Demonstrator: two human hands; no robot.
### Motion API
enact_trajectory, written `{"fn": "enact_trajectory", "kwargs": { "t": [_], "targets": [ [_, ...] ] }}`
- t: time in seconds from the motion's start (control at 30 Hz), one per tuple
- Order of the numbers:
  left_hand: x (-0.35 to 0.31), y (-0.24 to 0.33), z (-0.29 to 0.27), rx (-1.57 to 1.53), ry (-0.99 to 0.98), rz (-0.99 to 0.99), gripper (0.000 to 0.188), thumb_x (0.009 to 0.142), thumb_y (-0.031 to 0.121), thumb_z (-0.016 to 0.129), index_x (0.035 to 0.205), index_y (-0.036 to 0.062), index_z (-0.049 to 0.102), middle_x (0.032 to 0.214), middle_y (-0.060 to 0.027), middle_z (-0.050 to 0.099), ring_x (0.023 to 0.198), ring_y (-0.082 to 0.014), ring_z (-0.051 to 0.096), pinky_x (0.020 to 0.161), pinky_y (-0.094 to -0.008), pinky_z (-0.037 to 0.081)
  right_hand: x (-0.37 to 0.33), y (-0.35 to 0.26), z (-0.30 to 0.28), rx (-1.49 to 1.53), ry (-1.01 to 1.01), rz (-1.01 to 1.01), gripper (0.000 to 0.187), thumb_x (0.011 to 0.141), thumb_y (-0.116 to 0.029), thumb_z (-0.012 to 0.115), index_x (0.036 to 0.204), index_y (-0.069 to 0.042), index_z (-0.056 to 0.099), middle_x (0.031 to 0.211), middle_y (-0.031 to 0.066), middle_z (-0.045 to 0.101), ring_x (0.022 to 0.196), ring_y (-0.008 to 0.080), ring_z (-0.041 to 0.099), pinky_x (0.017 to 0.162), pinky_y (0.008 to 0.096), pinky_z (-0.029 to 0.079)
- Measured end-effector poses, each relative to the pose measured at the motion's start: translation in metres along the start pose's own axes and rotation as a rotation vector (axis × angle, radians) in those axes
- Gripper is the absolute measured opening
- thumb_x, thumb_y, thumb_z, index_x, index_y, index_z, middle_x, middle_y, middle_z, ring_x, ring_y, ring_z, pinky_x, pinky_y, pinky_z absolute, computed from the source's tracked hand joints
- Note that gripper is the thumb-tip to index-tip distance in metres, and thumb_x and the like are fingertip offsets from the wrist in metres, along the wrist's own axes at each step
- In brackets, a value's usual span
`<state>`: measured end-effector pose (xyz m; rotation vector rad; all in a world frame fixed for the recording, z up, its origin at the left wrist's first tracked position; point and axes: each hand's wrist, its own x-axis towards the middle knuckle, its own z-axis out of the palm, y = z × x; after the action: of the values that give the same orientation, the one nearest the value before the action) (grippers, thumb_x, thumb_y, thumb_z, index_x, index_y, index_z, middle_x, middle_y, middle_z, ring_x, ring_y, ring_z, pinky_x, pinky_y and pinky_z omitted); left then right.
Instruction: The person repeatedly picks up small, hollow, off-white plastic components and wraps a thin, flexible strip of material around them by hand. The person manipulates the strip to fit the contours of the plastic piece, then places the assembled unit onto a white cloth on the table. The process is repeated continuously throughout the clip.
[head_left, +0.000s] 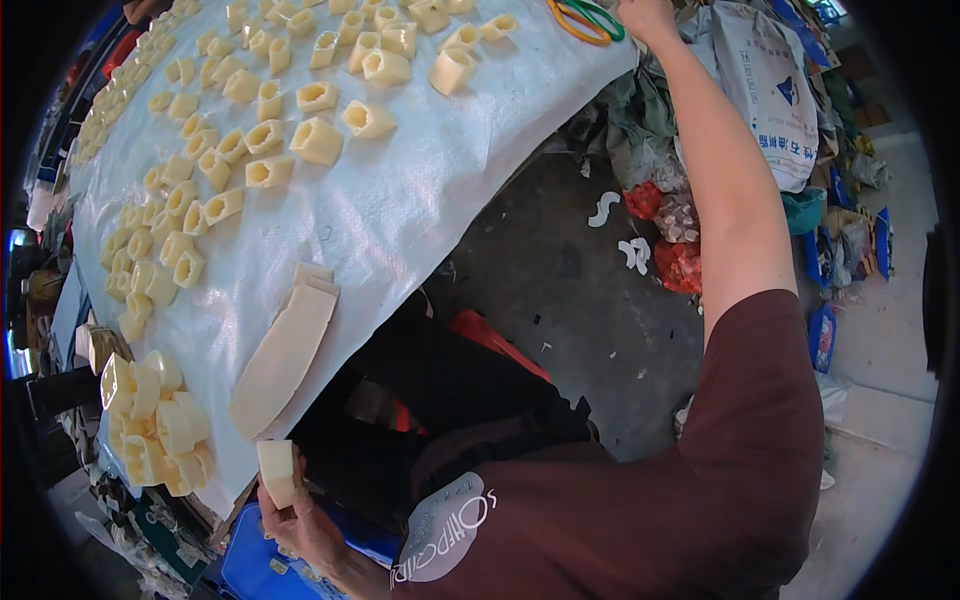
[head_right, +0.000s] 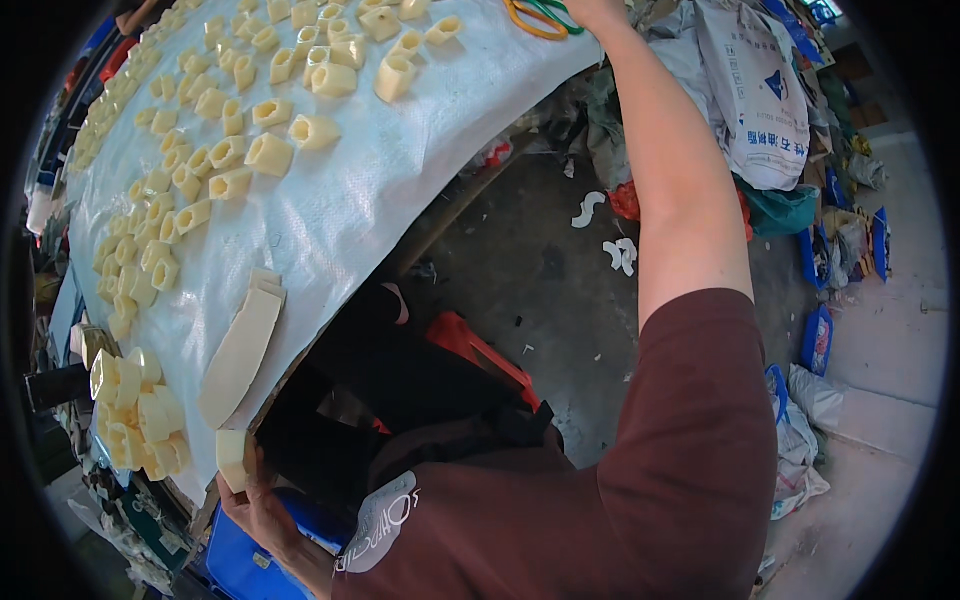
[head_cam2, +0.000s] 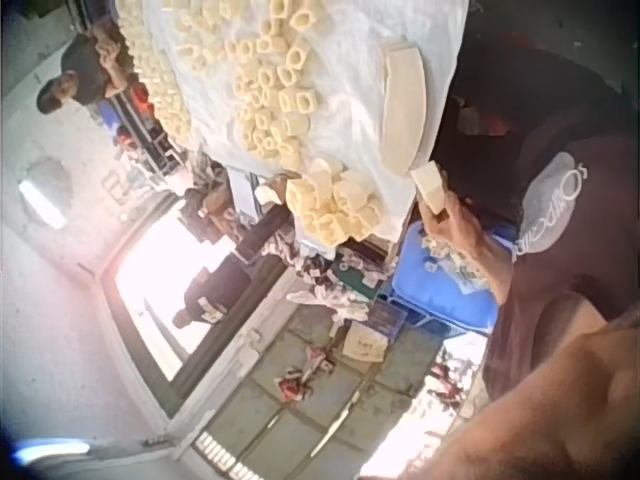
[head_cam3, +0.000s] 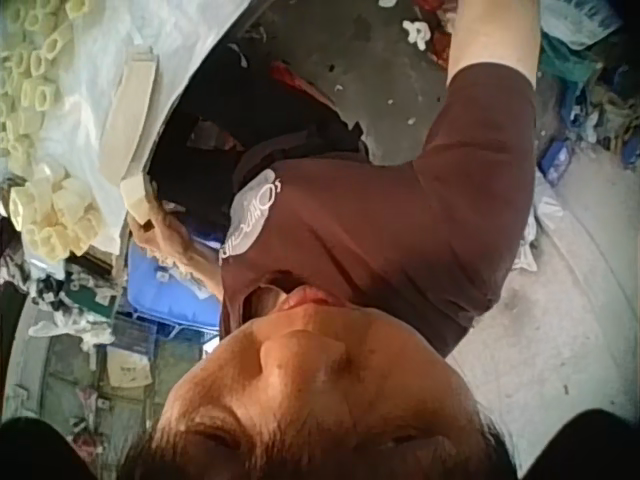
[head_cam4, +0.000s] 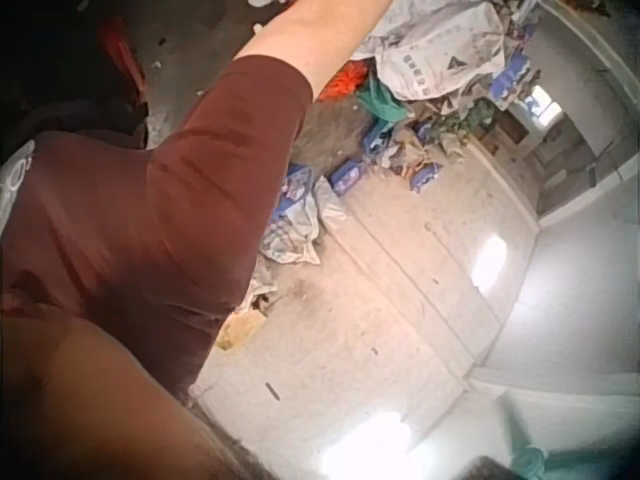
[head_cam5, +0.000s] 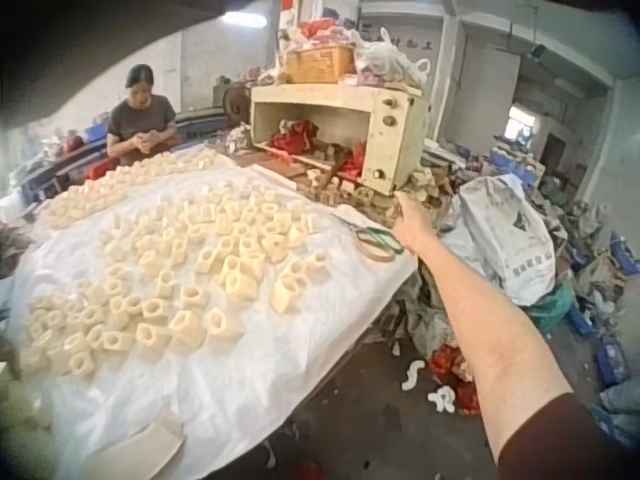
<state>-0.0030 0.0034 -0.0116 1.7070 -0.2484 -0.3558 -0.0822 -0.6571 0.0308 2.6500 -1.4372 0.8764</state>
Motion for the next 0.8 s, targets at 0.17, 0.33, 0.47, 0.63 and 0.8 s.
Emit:
{"fn": "enact_trajectory", "kwargs": {
  "t": [0.17, 0.33, 0.47, 0.63, 0.8],
  "targets": [
    [0.007, 0.005, 0.009, -0.035, 0.002, 0.142, 0.056, 0.084, 0.021, 0.065, 0.123, -0.0108, 0.042, 0.126, -0.0219, 0.048, 0.115, -0.028, 0.051, 0.096, -0.0375, 0.043, -0.019, 0.025, -0.008, 0.161, -0.02, 0.193, 0.039, 0.084, -0.025, 0.057, 0.118, -0.007, 0.051, 0.115, 0.0241, 0.054, 0.108, 0.0315, 0.053, 0.094, 0.0411, 0.039],
    [0.002, 0.001, -0.004, -0.096, -0.024, 0.073, 0.057, 0.083, 0.023, 0.066, 0.123, -0.0097, 0.043, 0.128, -0.0208, 0.047, 0.114, -0.0268, 0.051, 0.095, -0.0354, 0.042, -0.128, 0.026, 0.001, 0.269, -0.074, 0.068, 0.041, 0.091, -0.039, 0.044, 0.07, -0.005, 0.051, 0.056, 0.007, 0.058, 0.06, 0.0265, 0.06, 0.064, 0.0392, 0.045],
    [0.0, 0.002, -0.006, -0.112, -0.053, 0.089, 0.053, 0.083, 0.021, 0.066, 0.122, -0.0079, 0.045, 0.128, -0.0195, 0.048, 0.109, -0.0249, 0.054, 0.092, -0.033, 0.044, -0.204, 0.011, 0.014, 0.267, -0.41, 0.169, 0.047, 0.091, -0.044, 0.043, 0.066, -0.004, 0.05, 0.059, 0.0094, 0.059, 0.066, 0.0305, 0.061, 0.067, 0.0406, 0.043],
    [-0.002, -0.003, -0.001, -0.158, 0.076, 0.051, 0.049, 0.076, 0.021, 0.069, 0.111, -0.0094, 0.053, 0.129, -0.0233, 0.047, 0.106, -0.0244, 0.054, 0.087, -0.0317, 0.044, -0.28, -0.019, 0.03, 0.455, -0.512, -0.135, 0.02, 0.088, -0.017, 0.049, 0.086, -0.003, 0.062, 0.083, 0.0144, 0.065, 0.082, 0.032, 0.061, 0.073, 0.0384, 0.046],
    [-0.001, -0.005, -0.01, -0.175, -0.048, 0.153, 0.038, 0.074, 0.005, 0.066, 0.11, 0.0021, 0.057, 0.131, -0.0218, 0.045, 0.113, -0.0266, 0.049, 0.089, -0.0325, 0.042, -0.326, -0.079, 0.052, 0.661, -0.716, -0.189, 0.018, 0.084, 0.0, 0.051, 0.099, -0.003, 0.062, 0.09, 0.0151, 0.064, 0.09, 0.0288, 0.061, 0.079, 0.035, 0.046]
  ]
}}
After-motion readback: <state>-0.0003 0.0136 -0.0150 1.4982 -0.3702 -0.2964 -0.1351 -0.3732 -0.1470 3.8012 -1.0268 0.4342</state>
